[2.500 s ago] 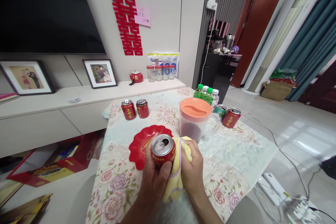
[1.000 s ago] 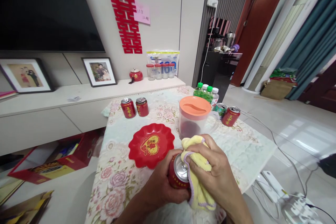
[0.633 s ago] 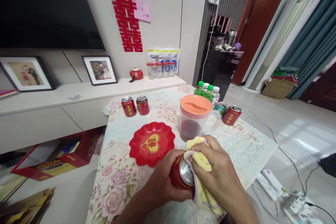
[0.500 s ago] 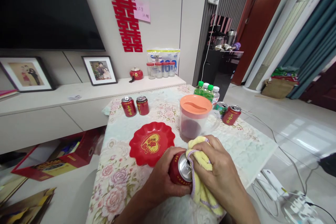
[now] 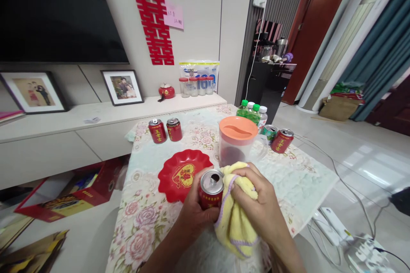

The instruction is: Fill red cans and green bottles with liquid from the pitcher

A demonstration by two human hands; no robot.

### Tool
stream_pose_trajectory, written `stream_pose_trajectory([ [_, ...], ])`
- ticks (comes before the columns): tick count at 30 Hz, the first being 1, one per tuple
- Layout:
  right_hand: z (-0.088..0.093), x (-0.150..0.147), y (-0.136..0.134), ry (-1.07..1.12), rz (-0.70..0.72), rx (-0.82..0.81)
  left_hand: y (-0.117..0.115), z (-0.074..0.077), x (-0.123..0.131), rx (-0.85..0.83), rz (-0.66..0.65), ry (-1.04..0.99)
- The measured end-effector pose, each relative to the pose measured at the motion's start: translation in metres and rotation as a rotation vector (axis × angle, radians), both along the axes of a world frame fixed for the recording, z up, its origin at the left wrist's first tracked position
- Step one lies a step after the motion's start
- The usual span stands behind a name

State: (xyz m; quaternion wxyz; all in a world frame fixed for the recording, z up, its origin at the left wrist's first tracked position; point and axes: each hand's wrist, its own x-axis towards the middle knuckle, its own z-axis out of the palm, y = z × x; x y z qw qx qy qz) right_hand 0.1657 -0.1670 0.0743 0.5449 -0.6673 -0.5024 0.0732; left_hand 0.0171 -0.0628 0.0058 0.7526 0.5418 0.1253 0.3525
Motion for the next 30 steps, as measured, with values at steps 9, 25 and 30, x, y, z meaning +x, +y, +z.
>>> stream_pose_trajectory([
  [9, -0.039, -0.025, 0.031, 0.185, -0.218, 0.193, 0.001, 0.001, -0.007, 0.041, 0.082, 0.023],
  [25, -0.054, -0.035, 0.036, -0.142, -0.085, 0.326, 0.011, 0.003, -0.005, -0.171, 0.219, -0.054],
  [30, -0.059, -0.032, 0.042, -0.102, -0.137, 0.278, 0.007, 0.001, -0.004, -0.296, 0.278, -0.077],
])
